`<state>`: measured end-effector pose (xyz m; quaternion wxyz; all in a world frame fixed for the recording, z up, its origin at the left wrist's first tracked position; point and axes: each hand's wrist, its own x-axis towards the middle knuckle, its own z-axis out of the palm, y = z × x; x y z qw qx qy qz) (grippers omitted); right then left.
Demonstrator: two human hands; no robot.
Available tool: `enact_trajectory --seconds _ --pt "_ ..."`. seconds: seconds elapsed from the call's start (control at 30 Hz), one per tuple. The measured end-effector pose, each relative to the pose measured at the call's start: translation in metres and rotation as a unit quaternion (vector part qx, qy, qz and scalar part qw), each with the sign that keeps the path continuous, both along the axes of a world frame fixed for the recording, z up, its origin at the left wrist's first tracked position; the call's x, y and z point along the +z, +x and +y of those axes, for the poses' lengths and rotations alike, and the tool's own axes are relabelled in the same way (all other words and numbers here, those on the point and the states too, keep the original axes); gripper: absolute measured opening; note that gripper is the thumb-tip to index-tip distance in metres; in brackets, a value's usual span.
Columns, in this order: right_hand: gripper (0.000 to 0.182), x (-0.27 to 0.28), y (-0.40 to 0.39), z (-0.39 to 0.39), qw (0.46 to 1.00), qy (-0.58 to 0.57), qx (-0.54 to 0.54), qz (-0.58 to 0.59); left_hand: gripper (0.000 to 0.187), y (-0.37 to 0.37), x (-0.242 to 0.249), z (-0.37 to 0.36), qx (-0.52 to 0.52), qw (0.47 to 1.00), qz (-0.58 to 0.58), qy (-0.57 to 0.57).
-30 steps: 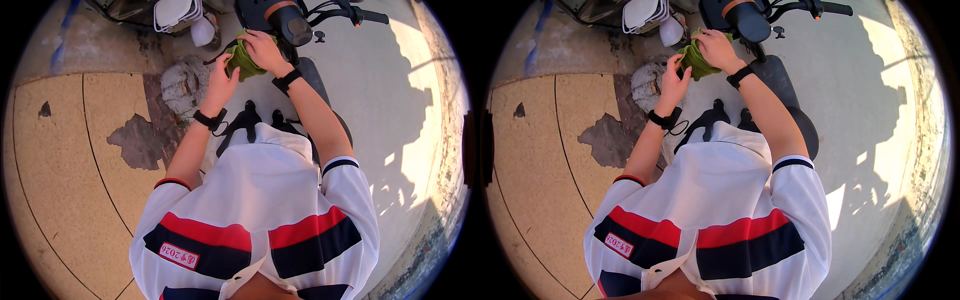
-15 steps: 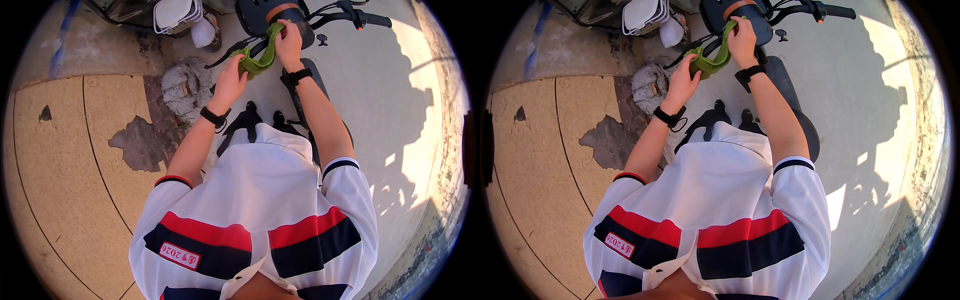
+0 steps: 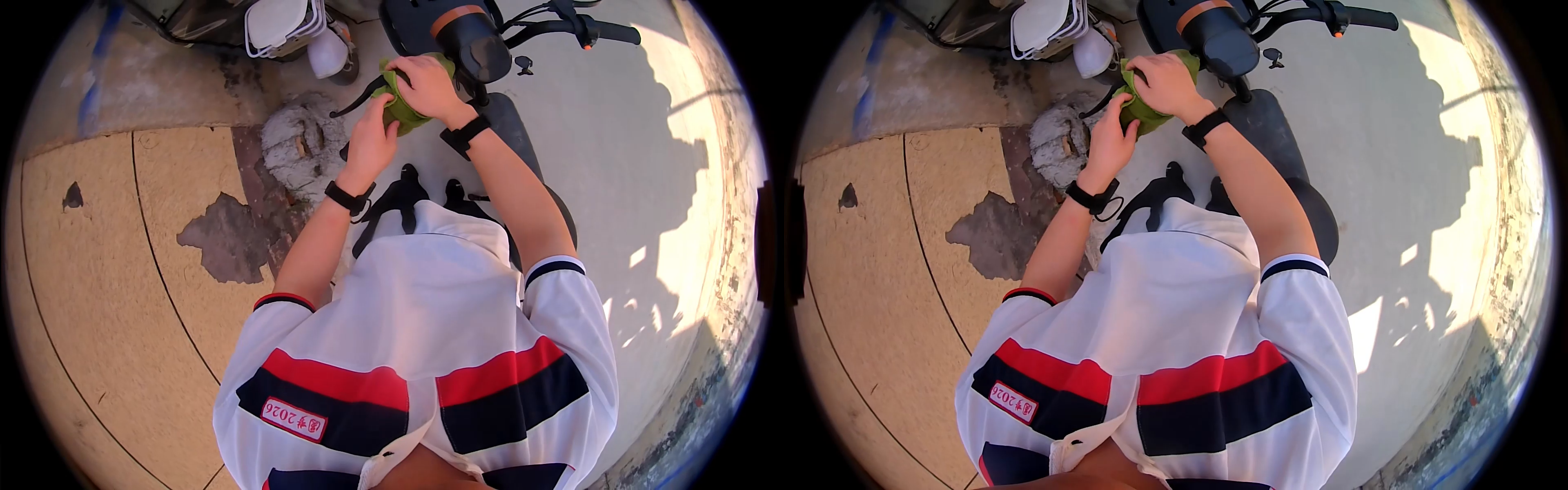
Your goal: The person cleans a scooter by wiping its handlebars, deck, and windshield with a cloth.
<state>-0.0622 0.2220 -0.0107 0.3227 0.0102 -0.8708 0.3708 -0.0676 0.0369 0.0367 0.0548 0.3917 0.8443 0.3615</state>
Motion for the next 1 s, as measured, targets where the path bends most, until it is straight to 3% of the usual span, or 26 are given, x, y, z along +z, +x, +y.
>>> enact_trajectory --seconds 0.17,0.37,0.47,0.57,0.7,1.0 --pt "0.023 -0.006 -0.001 0.0 0.999 -0.033 -0.036 0.0 0.048 -0.001 0.002 0.0 0.001 1.0 -0.01 -0.013" --pt "0.021 -0.034 -0.003 0.006 0.947 -0.304 -0.102 -0.024 0.047 -0.004 0.001 -0.001 0.003 1.0 -0.012 -0.013" --pt "0.02 -0.042 -0.004 0.006 0.945 -0.306 -0.111 0.002 0.047 -0.004 0.001 0.0 0.006 1.0 -0.016 -0.009" --pt "0.02 -0.037 0.006 0.006 0.938 -0.309 -0.143 -0.061 0.048 -0.004 0.004 0.0 0.007 1.0 -0.024 -0.015" --pt "0.018 -0.031 0.029 0.003 0.933 -0.28 -0.223 -0.028 0.048 -0.002 0.013 0.003 0.019 0.998 -0.046 -0.036" --pt "0.014 -0.039 0.075 0.032 0.869 -0.289 -0.39 0.092 0.05 -0.001 0.019 0.003 -0.037 0.995 0.06 -0.065"
